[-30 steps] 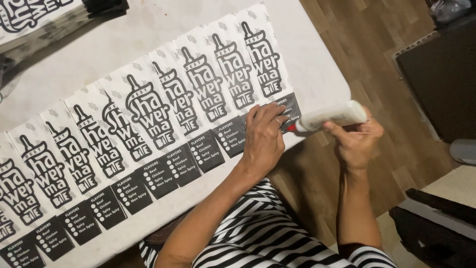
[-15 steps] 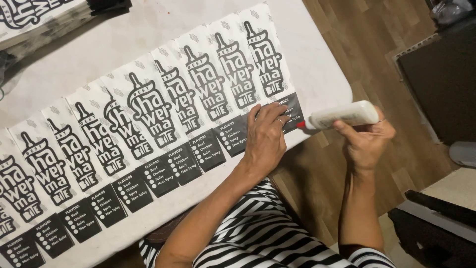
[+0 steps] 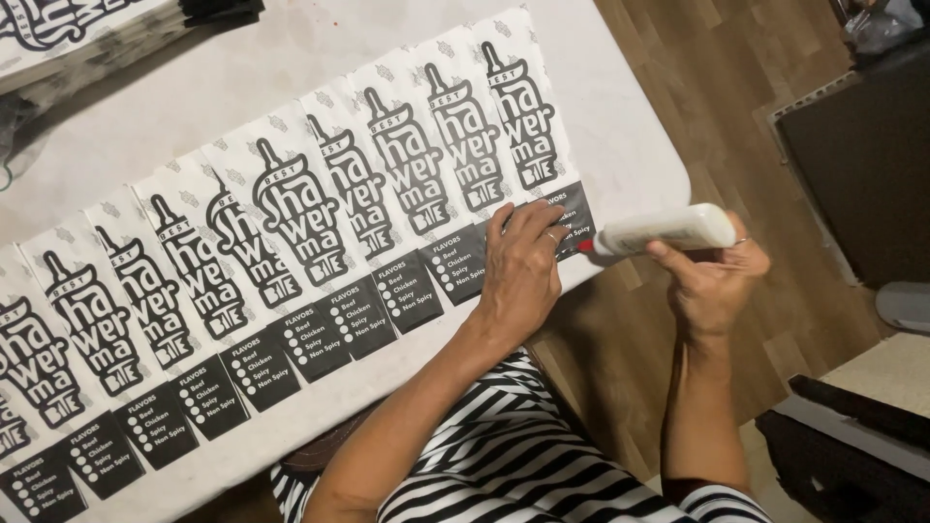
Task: The person arranges multiple printed paper labels on a white table surface. They then pick up a white glue bottle and apply glue to the edges of the labels, pressing them down to secure them.
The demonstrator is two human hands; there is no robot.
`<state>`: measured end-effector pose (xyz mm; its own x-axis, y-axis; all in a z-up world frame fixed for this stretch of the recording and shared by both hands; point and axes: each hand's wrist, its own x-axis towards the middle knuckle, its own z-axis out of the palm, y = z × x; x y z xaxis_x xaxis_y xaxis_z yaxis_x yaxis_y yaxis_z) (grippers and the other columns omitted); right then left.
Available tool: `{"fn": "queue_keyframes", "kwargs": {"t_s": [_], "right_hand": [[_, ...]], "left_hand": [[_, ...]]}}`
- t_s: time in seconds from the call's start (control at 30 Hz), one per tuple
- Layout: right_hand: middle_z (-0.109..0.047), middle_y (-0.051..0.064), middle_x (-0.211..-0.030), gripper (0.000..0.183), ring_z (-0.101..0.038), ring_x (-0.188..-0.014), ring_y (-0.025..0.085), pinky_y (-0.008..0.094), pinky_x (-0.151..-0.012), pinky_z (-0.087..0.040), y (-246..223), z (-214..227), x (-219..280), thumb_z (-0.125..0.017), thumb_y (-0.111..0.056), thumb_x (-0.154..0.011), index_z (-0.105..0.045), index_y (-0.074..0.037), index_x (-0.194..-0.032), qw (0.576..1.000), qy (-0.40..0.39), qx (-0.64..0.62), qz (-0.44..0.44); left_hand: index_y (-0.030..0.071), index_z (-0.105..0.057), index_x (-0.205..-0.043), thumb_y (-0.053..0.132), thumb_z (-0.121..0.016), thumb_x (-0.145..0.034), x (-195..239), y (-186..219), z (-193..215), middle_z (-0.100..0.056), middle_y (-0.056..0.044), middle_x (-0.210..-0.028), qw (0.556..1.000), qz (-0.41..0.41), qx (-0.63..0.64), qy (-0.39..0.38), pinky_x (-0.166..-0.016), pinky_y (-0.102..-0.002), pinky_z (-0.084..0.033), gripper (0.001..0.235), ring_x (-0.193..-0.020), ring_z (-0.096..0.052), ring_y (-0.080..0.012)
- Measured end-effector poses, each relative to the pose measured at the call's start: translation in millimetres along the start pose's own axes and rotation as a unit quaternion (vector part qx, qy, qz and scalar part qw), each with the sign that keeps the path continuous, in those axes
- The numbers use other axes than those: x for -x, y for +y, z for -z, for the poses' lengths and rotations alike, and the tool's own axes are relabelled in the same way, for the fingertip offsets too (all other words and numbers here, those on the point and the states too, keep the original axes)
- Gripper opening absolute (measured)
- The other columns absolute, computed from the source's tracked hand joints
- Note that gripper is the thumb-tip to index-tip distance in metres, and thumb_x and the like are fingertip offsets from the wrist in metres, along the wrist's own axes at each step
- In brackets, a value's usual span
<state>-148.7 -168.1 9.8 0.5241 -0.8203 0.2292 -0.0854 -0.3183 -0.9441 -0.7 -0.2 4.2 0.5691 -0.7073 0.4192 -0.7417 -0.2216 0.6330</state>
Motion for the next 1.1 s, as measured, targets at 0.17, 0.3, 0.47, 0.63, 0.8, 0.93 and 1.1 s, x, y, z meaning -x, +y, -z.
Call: {"fn": "queue_keyframes", "kwargs": {"t_s": [0.17, 0.3, 0.47, 0.63, 0.8, 0.93, 1.1], "right_hand": [[-0.067, 0.005, -0.094, 0.039, -0.065, -0.088, 0.015, 0.027, -0.08, -0.06, 6.0, -4.1, 2.8, -0.094, -0.007, -0.077, -0.067, 0.001, -0.104, 1.0, -0.023, 0.004, 0.006], [-0.064, 0.004, -0.093, 0.041, -0.061, -0.085, 0.013, 0.024, -0.075, -0.053, 20.1, 14.3, -8.2, -0.094, -0.016, -0.082, -0.068, 0.001, -0.108, 1.0, 0.027, -0.006, 0.013], [-0.068, 0.007, -0.089, 0.035, -0.069, -0.084, 0.019, 0.036, -0.077, -0.066, 7.8, 4.0, -5.1, -0.093, -0.016, -0.08, -0.066, 0.001, -0.095, 0.98, 0.064, -0.184, -0.029], [-0.073, 0.012, -0.098, 0.03, -0.074, -0.097, 0.025, 0.039, -0.092, -0.069, -2.0, -13.5, 6.6, -0.089, -0.013, -0.082, -0.068, 0.002, -0.097, 0.972, -0.02, -0.234, -0.015], [-0.072, 0.018, -0.094, 0.039, -0.066, -0.096, 0.019, 0.042, -0.093, -0.057, 6.6, -17.3, 11.5, -0.091, 0.004, -0.072, -0.068, 0.004, -0.104, 0.996, -0.063, -0.069, 0.008], [-0.072, 0.018, -0.093, 0.041, -0.068, -0.097, 0.019, 0.039, -0.094, -0.057, 10.7, -25.5, 12.9, -0.09, 0.007, -0.072, -0.066, 0.005, -0.105, 0.992, -0.071, -0.103, 0.012], [-0.074, 0.022, -0.089, 0.04, -0.069, -0.091, 0.022, 0.039, -0.087, -0.057, -11.4, -43.3, 20.9, -0.092, 0.01, -0.066, -0.067, 0.007, -0.098, 0.988, -0.137, -0.066, 0.024]], "left_hand": [[-0.008, -0.074, -0.104, -0.018, -0.057, -0.08, -4.6, 1.4, 7.1, -0.066, -0.02, -0.115, 1.0, -0.009, 0.021, 0.002, -0.105, -0.053, -0.041, 0.032, -0.112, -0.061, -0.0346], [-0.01, -0.072, -0.108, -0.021, -0.055, -0.081, -1.8, -3.3, 2.0, -0.066, -0.022, -0.116, 1.0, -0.017, 0.016, -0.012, -0.101, -0.051, -0.047, 0.033, -0.116, -0.057, -0.0381], [-0.005, -0.072, -0.113, -0.025, -0.056, -0.075, 5.5, -14.2, 21.4, -0.069, -0.019, -0.115, 0.999, -0.012, 0.026, -0.017, -0.1, -0.05, -0.046, 0.046, -0.111, -0.061, -0.0341], [-0.001, -0.076, -0.1, -0.01, -0.073, -0.086, 12.4, -14.7, 52.0, -0.072, -0.013, -0.104, 0.999, -0.004, -0.044, -0.005, -0.092, -0.043, -0.045, 0.017, -0.098, -0.061, -0.0296], [-0.002, -0.075, -0.1, 0.008, -0.082, -0.079, 19.7, -19.4, 59.1, -0.07, -0.015, -0.111, 0.997, 0.018, 0.002, -0.08, -0.105, -0.049, -0.038, 0.025, -0.112, -0.061, -0.0316], [-0.005, -0.074, -0.105, 0.006, -0.085, -0.074, 17.0, -15.1, 72.2, -0.069, -0.019, -0.116, 0.993, 0.033, 0.025, -0.11, -0.106, -0.051, -0.036, 0.035, -0.117, -0.059, -0.0342], [-0.004, -0.072, -0.109, 0.011, -0.09, -0.068, 22.4, -20.3, 67.3, -0.067, -0.017, -0.121, 0.992, 0.034, 0.04, -0.114, -0.108, -0.052, -0.034, 0.047, -0.12, -0.058, -0.0347]]}}
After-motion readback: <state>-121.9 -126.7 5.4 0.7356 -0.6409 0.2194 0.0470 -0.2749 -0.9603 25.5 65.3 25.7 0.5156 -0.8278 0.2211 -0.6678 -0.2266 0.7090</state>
